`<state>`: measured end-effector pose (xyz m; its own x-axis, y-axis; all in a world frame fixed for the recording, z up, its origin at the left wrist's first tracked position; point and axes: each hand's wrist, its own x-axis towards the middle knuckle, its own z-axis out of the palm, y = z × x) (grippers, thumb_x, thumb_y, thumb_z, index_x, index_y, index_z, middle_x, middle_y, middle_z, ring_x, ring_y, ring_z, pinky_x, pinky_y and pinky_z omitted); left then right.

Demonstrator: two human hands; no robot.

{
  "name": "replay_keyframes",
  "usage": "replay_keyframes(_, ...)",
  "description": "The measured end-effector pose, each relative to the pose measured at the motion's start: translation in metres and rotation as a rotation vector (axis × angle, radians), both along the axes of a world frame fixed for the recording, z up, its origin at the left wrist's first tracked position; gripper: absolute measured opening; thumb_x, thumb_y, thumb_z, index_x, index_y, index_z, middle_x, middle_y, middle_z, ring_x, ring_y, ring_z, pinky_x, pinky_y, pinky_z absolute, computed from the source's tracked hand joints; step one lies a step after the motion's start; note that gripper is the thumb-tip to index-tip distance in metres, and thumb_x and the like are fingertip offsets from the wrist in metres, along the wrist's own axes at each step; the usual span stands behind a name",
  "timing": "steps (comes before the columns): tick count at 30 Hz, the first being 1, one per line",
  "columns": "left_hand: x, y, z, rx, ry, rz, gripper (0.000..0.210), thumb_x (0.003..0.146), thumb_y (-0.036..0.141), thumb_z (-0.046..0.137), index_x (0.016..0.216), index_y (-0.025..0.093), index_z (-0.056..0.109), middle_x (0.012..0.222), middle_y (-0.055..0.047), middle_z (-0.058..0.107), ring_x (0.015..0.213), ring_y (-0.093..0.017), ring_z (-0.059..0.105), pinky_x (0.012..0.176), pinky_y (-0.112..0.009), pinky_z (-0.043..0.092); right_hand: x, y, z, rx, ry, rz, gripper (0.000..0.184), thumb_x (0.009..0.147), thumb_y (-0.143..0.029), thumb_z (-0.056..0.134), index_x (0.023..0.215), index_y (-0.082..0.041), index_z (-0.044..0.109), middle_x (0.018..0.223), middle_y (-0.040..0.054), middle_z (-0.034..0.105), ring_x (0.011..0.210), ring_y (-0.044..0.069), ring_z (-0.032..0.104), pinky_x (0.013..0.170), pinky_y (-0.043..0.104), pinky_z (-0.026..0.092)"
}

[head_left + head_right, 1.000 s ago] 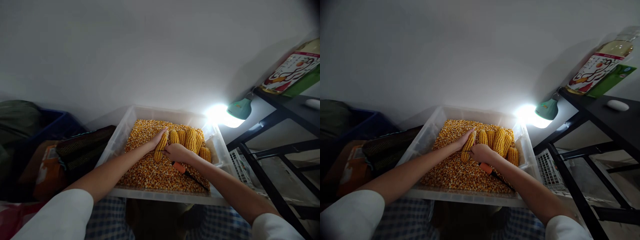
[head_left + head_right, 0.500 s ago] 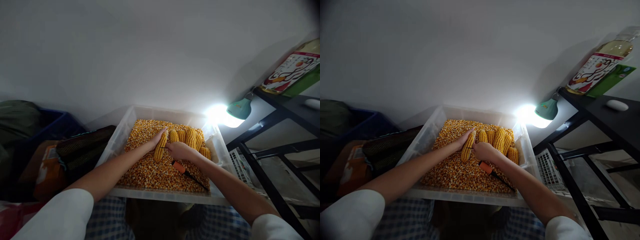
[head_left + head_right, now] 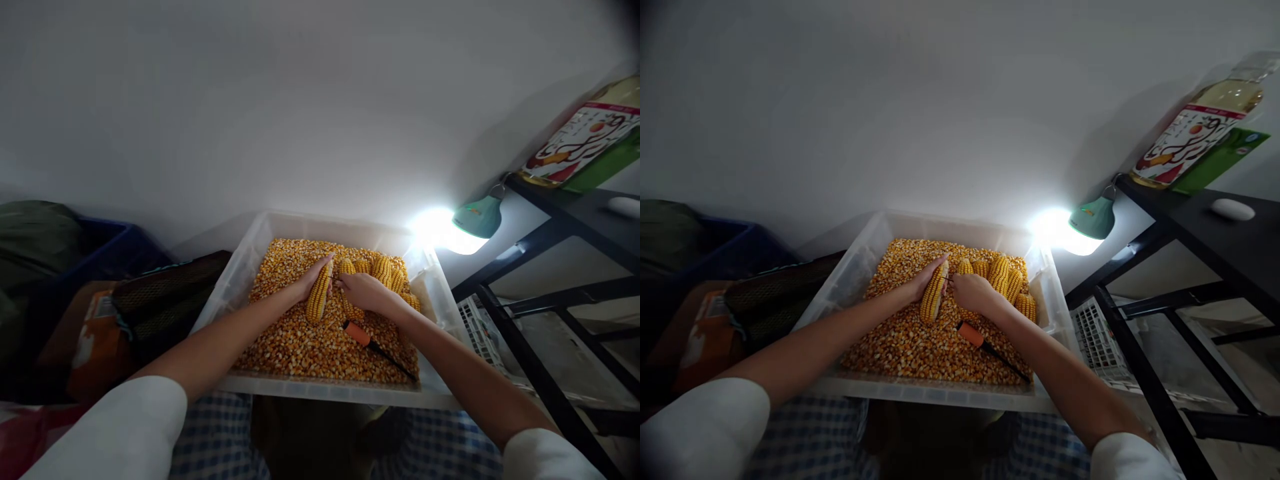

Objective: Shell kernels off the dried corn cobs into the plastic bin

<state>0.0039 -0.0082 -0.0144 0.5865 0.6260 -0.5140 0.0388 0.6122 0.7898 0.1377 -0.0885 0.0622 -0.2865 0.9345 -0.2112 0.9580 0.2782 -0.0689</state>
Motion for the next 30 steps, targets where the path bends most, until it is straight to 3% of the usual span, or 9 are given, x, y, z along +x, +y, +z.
replay_keyframes(10,-0.003,-0.003,0.01,0.012,0.006,-0.001,0.051,0.064,0.064,0.038,0.055,0.015,0.05,0.042,-0.004,0.053,0.036,-0.013,0.049,0.038,-0.025,0.041,0.001,0.003,-0.003,0.049,-0.003,-0.024,0.039,0.085,-0.033,0.022,0.086,-0.015,0.057,0.083,0.0095,0.06,0.074,0.018,0.056,0.061,0.025,0.036)
replay_keyframes(20,-0.002,-0.004,0.01,0.003,0.0,0.01,0.051,0.062,0.065,0.039,0.058,0.015,0.049,0.042,-0.003,0.053,0.036,-0.014,0.049,0.038,-0.025,0.041,-0.002,0.001,0.004,0.043,-0.001,-0.02,0.036,0.083,-0.031,0.027,0.088,-0.018,0.06,0.085,0.0073,0.061,0.076,0.017,0.055,0.062,0.024,0.035)
replay_keyframes(30,0.0,-0.003,0.005,0.037,0.013,0.017,0.053,0.064,0.065,0.036,0.057,0.015,0.049,0.041,-0.003,0.052,0.035,-0.013,0.048,0.036,-0.025,0.039,-0.011,-0.003,0.005,0.036,-0.07,-0.046,0.037,0.084,-0.029,0.026,0.086,-0.015,0.06,0.085,0.011,0.061,0.077,0.019,0.055,0.066,0.026,0.038)
